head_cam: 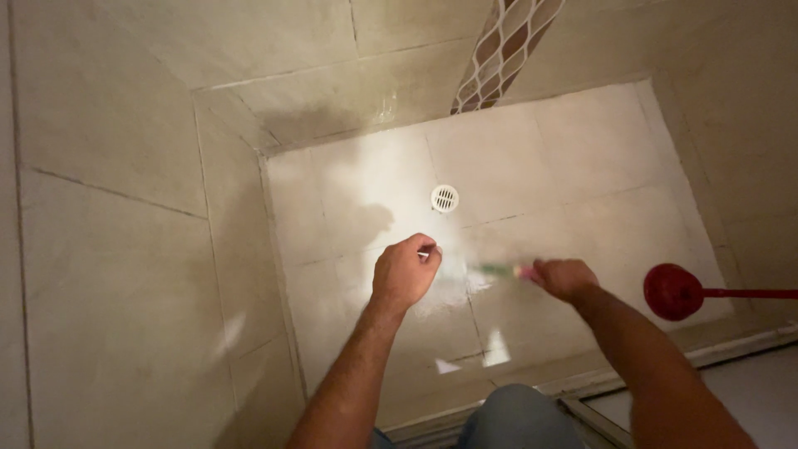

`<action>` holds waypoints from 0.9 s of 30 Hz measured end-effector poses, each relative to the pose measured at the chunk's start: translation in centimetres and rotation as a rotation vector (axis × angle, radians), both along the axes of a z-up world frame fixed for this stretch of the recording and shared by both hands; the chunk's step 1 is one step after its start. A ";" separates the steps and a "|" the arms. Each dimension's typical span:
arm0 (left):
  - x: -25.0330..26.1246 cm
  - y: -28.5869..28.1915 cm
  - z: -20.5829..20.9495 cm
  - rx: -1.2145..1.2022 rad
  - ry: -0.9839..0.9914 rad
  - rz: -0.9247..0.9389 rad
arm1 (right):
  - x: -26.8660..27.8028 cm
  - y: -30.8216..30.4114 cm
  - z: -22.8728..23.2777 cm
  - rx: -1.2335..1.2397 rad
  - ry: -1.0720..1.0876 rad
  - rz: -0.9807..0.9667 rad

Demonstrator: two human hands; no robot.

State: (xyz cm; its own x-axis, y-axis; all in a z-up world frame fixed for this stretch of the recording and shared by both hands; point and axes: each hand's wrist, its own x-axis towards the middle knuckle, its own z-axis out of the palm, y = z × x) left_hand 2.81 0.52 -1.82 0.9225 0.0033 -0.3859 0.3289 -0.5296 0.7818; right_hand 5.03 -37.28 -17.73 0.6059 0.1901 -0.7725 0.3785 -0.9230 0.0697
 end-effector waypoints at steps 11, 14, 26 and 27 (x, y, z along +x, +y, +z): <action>-0.5 -0.4 -0.9 0.012 -0.014 -0.032 | 2.5 3.5 -2.3 0.159 -0.451 -0.407; 0.0 -0.4 -1.2 -0.014 -0.105 -0.017 | 1.9 2.3 -3.4 0.205 -0.521 -0.591; 0.3 -1.7 -1.6 -0.023 -0.118 -0.027 | 2.4 3.4 -4.8 0.164 -0.246 -0.775; 0.5 -1.6 -1.4 -0.008 -0.097 -0.035 | 2.4 2.8 -4.9 0.142 -0.238 -0.687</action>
